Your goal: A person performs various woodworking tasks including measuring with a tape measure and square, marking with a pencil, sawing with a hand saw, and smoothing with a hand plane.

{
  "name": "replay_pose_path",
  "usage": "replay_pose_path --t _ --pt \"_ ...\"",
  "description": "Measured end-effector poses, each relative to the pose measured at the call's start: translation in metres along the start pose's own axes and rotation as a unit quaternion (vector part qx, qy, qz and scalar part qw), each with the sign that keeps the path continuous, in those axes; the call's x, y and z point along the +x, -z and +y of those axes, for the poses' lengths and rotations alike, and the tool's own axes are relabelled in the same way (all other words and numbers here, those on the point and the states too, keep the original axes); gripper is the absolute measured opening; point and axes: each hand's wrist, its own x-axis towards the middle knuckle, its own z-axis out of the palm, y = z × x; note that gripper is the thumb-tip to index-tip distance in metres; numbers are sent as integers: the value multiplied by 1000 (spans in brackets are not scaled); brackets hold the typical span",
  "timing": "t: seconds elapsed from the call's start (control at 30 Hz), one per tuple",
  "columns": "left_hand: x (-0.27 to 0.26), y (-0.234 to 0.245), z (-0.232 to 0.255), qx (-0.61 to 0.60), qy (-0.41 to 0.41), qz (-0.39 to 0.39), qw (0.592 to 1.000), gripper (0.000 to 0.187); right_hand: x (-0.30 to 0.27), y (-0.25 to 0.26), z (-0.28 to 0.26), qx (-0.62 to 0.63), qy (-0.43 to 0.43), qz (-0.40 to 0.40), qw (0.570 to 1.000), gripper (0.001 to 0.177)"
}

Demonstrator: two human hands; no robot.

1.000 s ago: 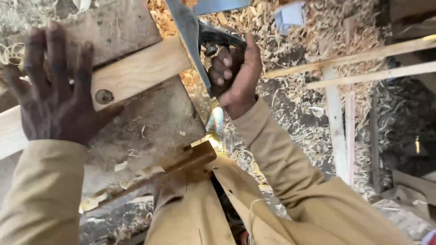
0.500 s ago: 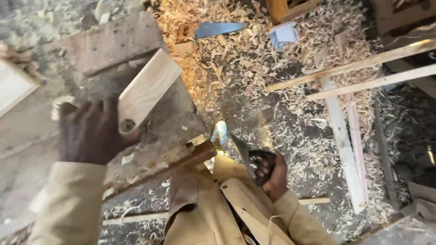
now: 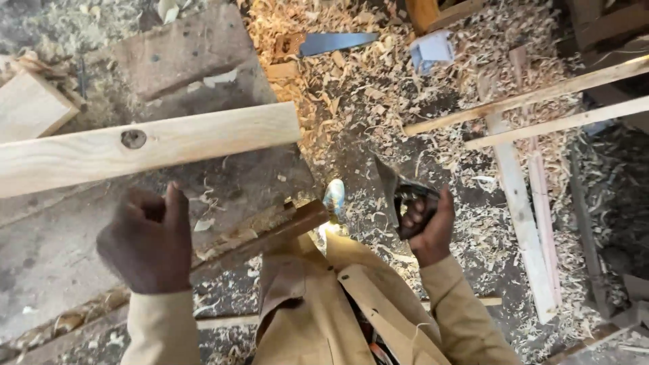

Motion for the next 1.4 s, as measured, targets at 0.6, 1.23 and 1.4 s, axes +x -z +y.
replay_pose_path --t 0.6,1.23,1.4 --pt "125 -26 40 140 -477 -92 863 92 -32 -161 36 6 193 -389 901 39" --pt "125 -29 52 294 -388 -121 865 103 -23 -204 37 -30 257 -337 905 36" --pt "125 -32 47 336 -387 -108 852 116 -29 -180 49 4 224 -243 944 42"
